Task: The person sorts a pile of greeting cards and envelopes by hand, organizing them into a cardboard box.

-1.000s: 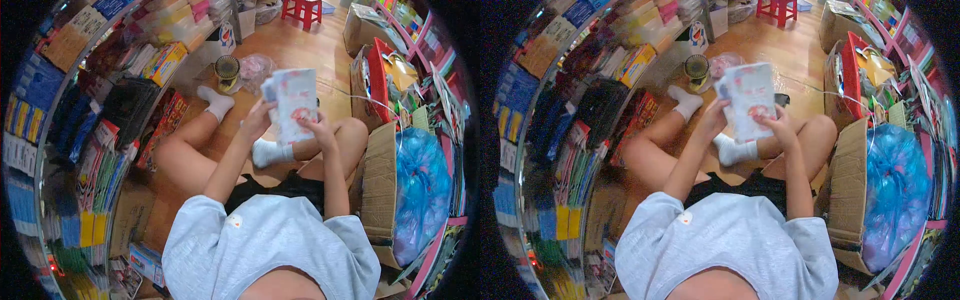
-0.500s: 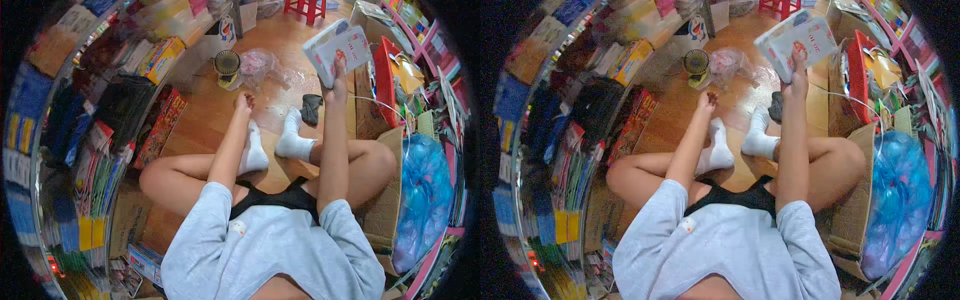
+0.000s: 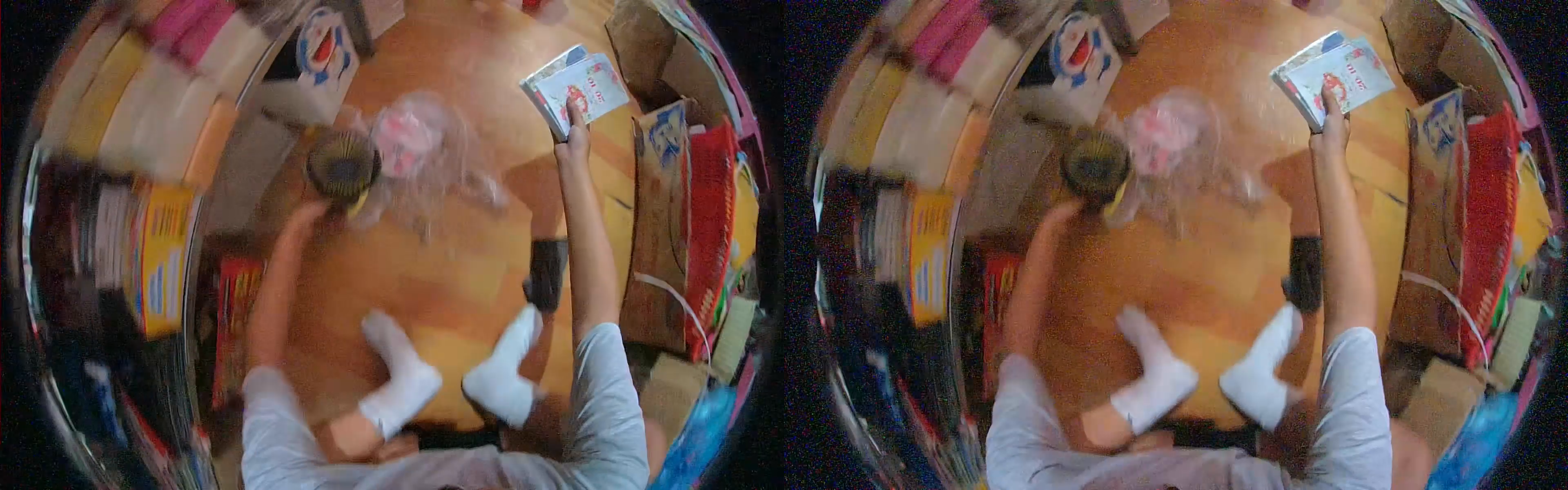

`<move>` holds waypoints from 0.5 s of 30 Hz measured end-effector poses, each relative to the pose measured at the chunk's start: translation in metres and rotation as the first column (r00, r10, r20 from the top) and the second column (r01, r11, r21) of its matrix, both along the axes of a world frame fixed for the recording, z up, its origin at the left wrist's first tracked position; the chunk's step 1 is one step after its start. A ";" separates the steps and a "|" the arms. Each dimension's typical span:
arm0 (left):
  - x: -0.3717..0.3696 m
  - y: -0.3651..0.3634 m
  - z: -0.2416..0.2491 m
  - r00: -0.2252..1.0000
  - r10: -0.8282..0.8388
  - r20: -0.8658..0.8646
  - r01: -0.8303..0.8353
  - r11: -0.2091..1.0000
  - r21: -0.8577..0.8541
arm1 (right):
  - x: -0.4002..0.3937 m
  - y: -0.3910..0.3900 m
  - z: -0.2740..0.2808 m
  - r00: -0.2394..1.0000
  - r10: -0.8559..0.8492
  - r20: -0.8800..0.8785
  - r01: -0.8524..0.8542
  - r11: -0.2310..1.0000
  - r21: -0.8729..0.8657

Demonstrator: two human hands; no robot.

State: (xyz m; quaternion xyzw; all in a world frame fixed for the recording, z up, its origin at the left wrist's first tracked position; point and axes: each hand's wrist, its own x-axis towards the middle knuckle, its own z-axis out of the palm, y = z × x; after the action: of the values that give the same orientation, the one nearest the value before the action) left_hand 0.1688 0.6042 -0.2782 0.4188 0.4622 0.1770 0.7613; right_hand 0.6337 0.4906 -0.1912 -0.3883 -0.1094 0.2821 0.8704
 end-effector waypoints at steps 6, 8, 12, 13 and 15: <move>-0.007 -0.016 0.066 0.903 -0.306 -0.300 0.207 0.925 -0.319 | 0.011 0.060 -0.025 0.993 0.037 -0.110 -0.029 0.997 0.073; 0.004 -0.020 0.074 0.957 -0.186 -0.222 0.138 0.967 -0.215 | 0.004 0.068 -0.013 0.995 0.044 -0.086 -0.038 0.997 0.064; 0.022 -0.026 0.095 0.975 -0.089 -0.206 0.018 0.946 -0.323 | 0.013 0.086 0.018 0.999 -0.010 0.049 0.012 0.999 -0.035; 0.028 -0.026 0.104 0.991 -0.060 -0.123 0.016 0.943 -0.332 | 0.013 0.093 0.030 0.997 -0.012 0.071 0.012 1.000 -0.002; 0.041 -0.025 0.122 0.999 -0.040 -0.033 0.028 0.953 -0.302 | 0.014 0.112 0.047 0.994 -0.030 0.108 0.026 0.999 0.036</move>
State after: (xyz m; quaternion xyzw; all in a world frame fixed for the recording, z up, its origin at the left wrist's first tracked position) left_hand 0.2097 0.5793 -0.1558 0.3091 0.4913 0.0828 0.8101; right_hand 0.6478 0.6025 -0.1444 -0.3895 -0.1560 0.2465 0.8736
